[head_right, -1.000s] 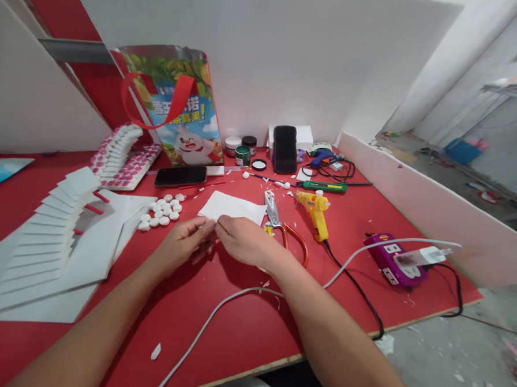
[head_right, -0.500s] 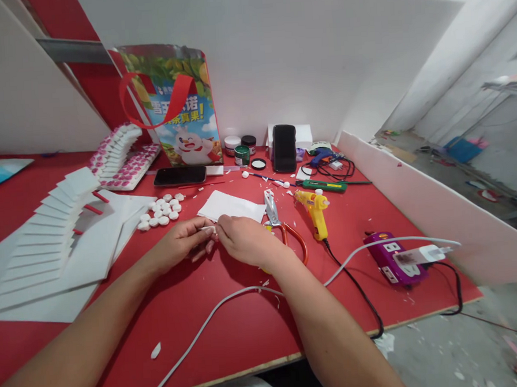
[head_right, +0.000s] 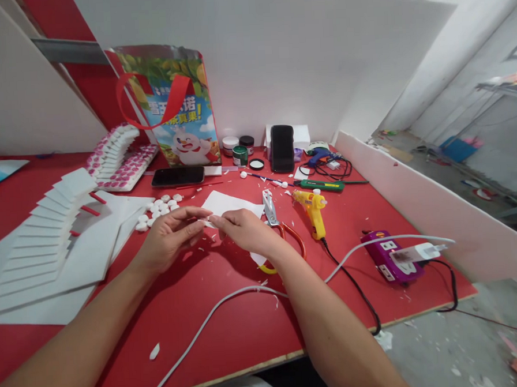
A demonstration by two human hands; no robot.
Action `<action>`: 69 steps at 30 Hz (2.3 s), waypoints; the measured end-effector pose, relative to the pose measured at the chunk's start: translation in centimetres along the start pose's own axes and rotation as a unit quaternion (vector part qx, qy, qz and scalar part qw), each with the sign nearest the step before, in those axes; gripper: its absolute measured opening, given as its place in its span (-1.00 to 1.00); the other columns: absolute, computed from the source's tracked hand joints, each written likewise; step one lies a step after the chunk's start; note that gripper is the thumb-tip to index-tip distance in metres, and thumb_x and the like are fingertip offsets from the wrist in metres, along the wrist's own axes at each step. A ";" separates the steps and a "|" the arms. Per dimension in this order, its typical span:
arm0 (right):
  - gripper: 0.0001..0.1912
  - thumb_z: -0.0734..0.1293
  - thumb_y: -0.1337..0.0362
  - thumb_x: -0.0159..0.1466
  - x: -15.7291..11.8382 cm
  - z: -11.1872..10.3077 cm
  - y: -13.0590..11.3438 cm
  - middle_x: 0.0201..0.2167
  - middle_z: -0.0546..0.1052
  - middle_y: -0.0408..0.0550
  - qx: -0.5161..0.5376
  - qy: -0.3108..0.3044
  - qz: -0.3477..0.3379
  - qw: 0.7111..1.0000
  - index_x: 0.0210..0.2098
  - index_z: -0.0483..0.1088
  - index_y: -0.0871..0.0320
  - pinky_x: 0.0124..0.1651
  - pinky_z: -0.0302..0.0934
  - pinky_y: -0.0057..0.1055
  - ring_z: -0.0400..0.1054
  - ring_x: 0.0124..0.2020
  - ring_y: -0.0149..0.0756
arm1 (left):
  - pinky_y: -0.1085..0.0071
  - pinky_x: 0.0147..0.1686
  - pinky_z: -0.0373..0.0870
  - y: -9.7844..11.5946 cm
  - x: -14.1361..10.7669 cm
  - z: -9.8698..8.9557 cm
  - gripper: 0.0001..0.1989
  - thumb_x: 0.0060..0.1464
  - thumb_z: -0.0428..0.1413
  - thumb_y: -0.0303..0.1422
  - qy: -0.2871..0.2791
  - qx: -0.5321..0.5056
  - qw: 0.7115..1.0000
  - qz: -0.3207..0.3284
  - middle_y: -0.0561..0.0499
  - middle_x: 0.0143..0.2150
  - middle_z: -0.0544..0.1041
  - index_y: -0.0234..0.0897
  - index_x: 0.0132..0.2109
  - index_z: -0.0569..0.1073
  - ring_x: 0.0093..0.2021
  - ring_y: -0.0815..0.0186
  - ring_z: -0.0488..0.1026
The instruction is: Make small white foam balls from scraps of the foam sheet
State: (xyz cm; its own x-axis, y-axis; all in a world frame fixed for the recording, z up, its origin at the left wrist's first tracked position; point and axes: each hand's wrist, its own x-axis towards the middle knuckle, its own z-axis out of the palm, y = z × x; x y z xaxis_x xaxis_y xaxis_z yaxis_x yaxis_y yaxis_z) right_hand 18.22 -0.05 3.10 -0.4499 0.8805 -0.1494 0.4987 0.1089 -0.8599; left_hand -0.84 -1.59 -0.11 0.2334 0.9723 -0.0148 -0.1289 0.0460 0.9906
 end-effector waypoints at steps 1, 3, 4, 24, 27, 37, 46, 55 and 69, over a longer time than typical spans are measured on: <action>-0.49 0.17 -0.04 0.40 0.0 0.1 0.1 -0.57 0.31 -0.20 0.005 -0.003 -0.004 1.000 -0.51 0.32 0.19 -0.44 0.00 -0.47 0.12 -0.55 -0.48 | 0.52 -0.61 0.05 0.0 0.0 0.1 -0.73 0.06 0.28 -0.24 0.001 0.007 1.000 0.006 0.18 -0.59 0.27 -0.26 -0.12 0.53 -0.62 0.50 0.13; -0.49 0.17 -0.04 0.40 0.1 0.3 0.2 -0.57 0.32 -0.20 0.004 -0.010 -0.011 1.000 -0.51 0.32 0.20 -0.43 0.00 -0.47 0.12 -0.54 -0.48 | 0.52 -0.60 0.07 0.1 -0.1 0.4 -0.77 0.04 0.30 -0.26 0.005 0.021 1.000 0.021 0.17 -0.60 0.29 -0.28 -0.19 0.54 -0.62 0.50 0.15; -0.50 0.17 -0.02 0.41 0.1 0.4 0.3 -0.57 0.33 -0.19 -0.004 -0.010 -0.014 1.000 -0.51 0.32 0.20 -0.43 -0.01 -0.46 0.12 -0.54 -0.48 | 0.51 -0.60 0.09 0.1 -0.1 0.5 -0.79 0.03 0.30 -0.27 0.009 0.023 0.999 0.030 0.16 -0.60 0.30 -0.29 -0.23 0.55 -0.61 0.49 0.16; -0.60 0.20 0.23 0.42 -0.2 1.4 0.0 -0.60 0.29 -0.20 -0.149 0.053 -0.055 0.986 -0.56 0.22 0.19 -0.39 -0.14 -0.43 0.08 -0.51 -0.48 | 0.52 -0.62 0.13 0.5 0.0 1.0 -0.74 0.01 0.28 -0.19 0.016 0.050 0.998 -0.017 0.10 -0.56 0.41 -0.32 -0.34 0.50 -0.61 0.48 0.22; -0.56 0.19 0.18 0.43 -0.2 1.4 0.1 -0.61 0.27 -0.21 -0.149 0.056 -0.058 0.986 -0.58 0.18 0.18 -0.39 -0.14 -0.42 0.05 -0.52 -0.48 | 0.52 -0.58 0.15 0.4 0.0 0.8 -0.73 0.04 0.26 -0.18 0.012 0.049 0.999 -0.016 0.10 -0.58 0.38 -0.33 -0.33 0.51 -0.60 0.48 0.23; -0.51 0.20 0.03 0.39 -0.2 0.5 0.0 -0.63 0.27 -0.23 0.040 0.039 -0.041 0.998 -0.55 0.34 0.20 -0.47 -0.05 -0.47 0.05 -0.59 -0.50 | 0.55 -0.64 0.08 -0.2 0.4 0.9 -0.61 0.09 0.20 -0.11 0.102 0.029 0.994 -0.024 0.16 -0.67 0.28 -0.26 -0.50 0.31 -0.68 0.50 0.16; -0.52 0.21 0.07 0.39 0.1 0.0 0.4 -0.63 0.26 -0.23 0.007 0.057 -0.061 0.997 -0.58 0.34 0.20 -0.42 -0.02 -0.47 0.07 -0.55 -0.49 | 0.54 -0.76 0.04 0.0 0.0 1.1 -0.56 0.11 0.12 0.06 -0.013 -0.033 0.997 -0.067 0.02 -0.50 0.51 -0.27 -0.26 0.47 -0.66 0.40 0.34; -0.58 0.18 0.03 0.41 -0.1 0.2 0.3 -0.53 0.25 -0.23 -0.030 -0.005 -0.033 0.999 -0.45 0.31 0.19 -0.40 -0.03 -0.46 0.10 -0.49 -0.46 | 0.53 -0.66 0.26 0.4 0.2 1.1 -0.69 -0.05 0.31 -0.16 0.017 0.039 0.998 -0.038 0.12 -0.58 0.41 -0.31 -0.27 0.53 -0.64 0.47 0.25; -0.72 0.17 0.30 0.42 -0.2 0.0 0.0 -0.44 0.41 -0.13 -0.093 0.003 -0.056 0.994 -0.36 0.40 0.23 -0.28 0.04 -0.44 0.22 -0.38 -0.42 | 0.39 -0.47 0.40 0.1 0.2 0.7 -0.71 0.03 0.27 -0.18 0.008 0.095 0.995 -0.035 0.01 -0.45 0.52 -0.31 -0.20 0.52 -0.51 0.33 0.43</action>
State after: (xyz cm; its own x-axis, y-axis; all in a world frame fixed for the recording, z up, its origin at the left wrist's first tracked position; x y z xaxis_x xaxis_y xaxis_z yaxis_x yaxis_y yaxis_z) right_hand 18.31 -0.27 3.16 -0.5069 0.8602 -0.0550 0.5746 0.2897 -0.7655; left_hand -0.18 -1.55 0.09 0.2207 0.9716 -0.0851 0.0724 0.0707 0.9949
